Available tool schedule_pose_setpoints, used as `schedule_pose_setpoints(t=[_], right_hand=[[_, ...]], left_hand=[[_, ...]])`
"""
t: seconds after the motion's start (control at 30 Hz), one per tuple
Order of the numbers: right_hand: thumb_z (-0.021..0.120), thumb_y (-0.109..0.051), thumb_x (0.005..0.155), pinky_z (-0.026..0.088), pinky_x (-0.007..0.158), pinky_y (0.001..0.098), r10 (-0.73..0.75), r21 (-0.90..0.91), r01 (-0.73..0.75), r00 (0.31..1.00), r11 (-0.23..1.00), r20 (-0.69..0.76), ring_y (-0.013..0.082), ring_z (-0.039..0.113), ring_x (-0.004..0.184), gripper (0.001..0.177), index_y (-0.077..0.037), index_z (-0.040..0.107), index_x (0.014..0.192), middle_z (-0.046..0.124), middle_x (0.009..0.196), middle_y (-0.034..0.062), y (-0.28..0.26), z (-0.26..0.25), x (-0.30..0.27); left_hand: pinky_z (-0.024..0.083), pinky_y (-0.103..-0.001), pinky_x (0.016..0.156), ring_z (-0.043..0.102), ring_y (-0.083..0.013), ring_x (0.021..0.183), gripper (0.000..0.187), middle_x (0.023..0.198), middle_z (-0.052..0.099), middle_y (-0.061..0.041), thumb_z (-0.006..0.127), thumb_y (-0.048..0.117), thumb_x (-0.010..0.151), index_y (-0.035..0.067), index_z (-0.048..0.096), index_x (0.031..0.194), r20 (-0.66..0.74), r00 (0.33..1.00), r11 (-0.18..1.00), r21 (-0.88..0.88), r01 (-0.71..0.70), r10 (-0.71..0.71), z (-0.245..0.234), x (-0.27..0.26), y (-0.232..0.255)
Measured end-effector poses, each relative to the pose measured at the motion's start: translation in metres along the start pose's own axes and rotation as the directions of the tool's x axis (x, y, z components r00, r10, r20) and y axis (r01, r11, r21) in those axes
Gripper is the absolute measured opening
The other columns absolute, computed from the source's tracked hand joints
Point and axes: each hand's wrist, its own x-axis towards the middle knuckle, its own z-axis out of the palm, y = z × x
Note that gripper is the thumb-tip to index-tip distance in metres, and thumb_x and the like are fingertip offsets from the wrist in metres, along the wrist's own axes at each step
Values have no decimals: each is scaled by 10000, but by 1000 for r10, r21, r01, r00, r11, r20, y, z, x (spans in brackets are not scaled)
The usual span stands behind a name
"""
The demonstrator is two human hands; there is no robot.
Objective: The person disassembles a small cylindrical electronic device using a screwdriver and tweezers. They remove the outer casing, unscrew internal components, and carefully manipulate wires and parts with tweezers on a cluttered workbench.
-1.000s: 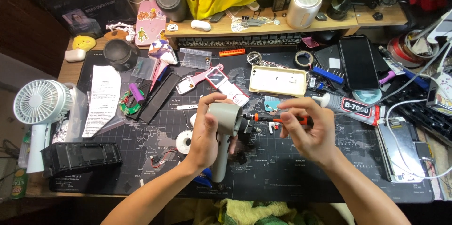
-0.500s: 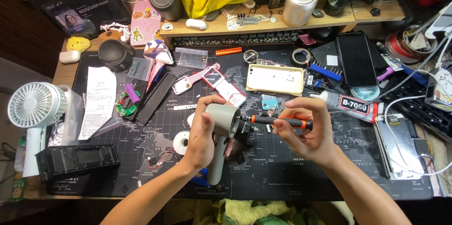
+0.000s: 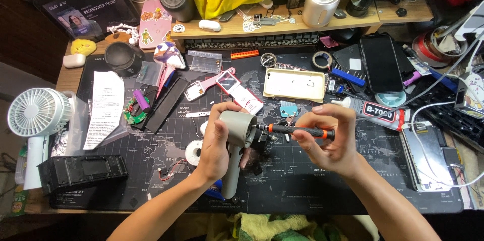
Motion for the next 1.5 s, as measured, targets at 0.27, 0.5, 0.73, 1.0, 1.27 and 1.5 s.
schedule_pose_setpoints(t=[0.27, 0.5, 0.73, 1.0, 1.27, 1.5], right_hand=[[712, -3, 983, 581, 524, 323, -109, 40, 109, 994, 993, 12, 238, 643, 516, 447, 38, 409, 1309, 742, 700, 122, 12, 0, -9], [790, -6, 949, 574, 517, 349, -107, 10, 107, 994, 994, 28, 232, 654, 539, 418, 8, 531, 1276, 757, 718, 112, 4, 1, 5], [805, -241, 983, 606, 550, 373, 71, -220, -62, 997, 974, 31, 268, 712, 539, 335, -72, 676, 1241, 804, 732, 45, -4, -6, 6], [737, -75, 984, 562, 477, 276, 38, -41, -37, 999, 998, 17, 181, 631, 475, 310, 3, 650, 1271, 780, 659, 56, -9, 1, 4], [778, -48, 951, 565, 453, 287, -10, -39, 9, 1000, 999, -3, 167, 644, 470, 355, -1, 606, 1258, 799, 706, 77, -5, -3, -5], [799, -27, 924, 624, 491, 319, -22, 37, 22, 1000, 999, -4, 174, 704, 512, 386, -10, 576, 1239, 806, 765, 110, 3, -1, -11]], left_hand=[[528, -314, 284, 638, -246, 450, 650, 1113, 608, -220, 407, 654, 1092, 72, 381, 1379, -34, 998, 998, 27, 55, -54, 4, -2, 11], [504, -300, 250, 650, -231, 490, 633, 1059, 646, -231, 348, 638, 1117, 58, 421, 1359, -62, 991, 992, 18, 123, -122, -1, 3, 16], [526, -298, 269, 657, -220, 493, 663, 1020, 659, -218, 394, 680, 1085, 77, 410, 1358, -37, 998, 994, 97, 58, -55, 5, 3, 26], [523, -293, 294, 622, -214, 444, 653, 1175, 625, -251, 445, 667, 1089, 81, 391, 1372, 16, 999, 995, 91, -52, 51, 3, 9, 26], [533, -298, 312, 643, -211, 458, 690, 1210, 623, -250, 466, 687, 1069, 74, 398, 1378, 11, 998, 992, 109, -57, 56, 5, 6, 27], [533, -290, 315, 633, -204, 428, 682, 1215, 624, -255, 465, 683, 1071, 75, 392, 1372, 23, 998, 992, 106, -65, 63, 4, 6, 27]])
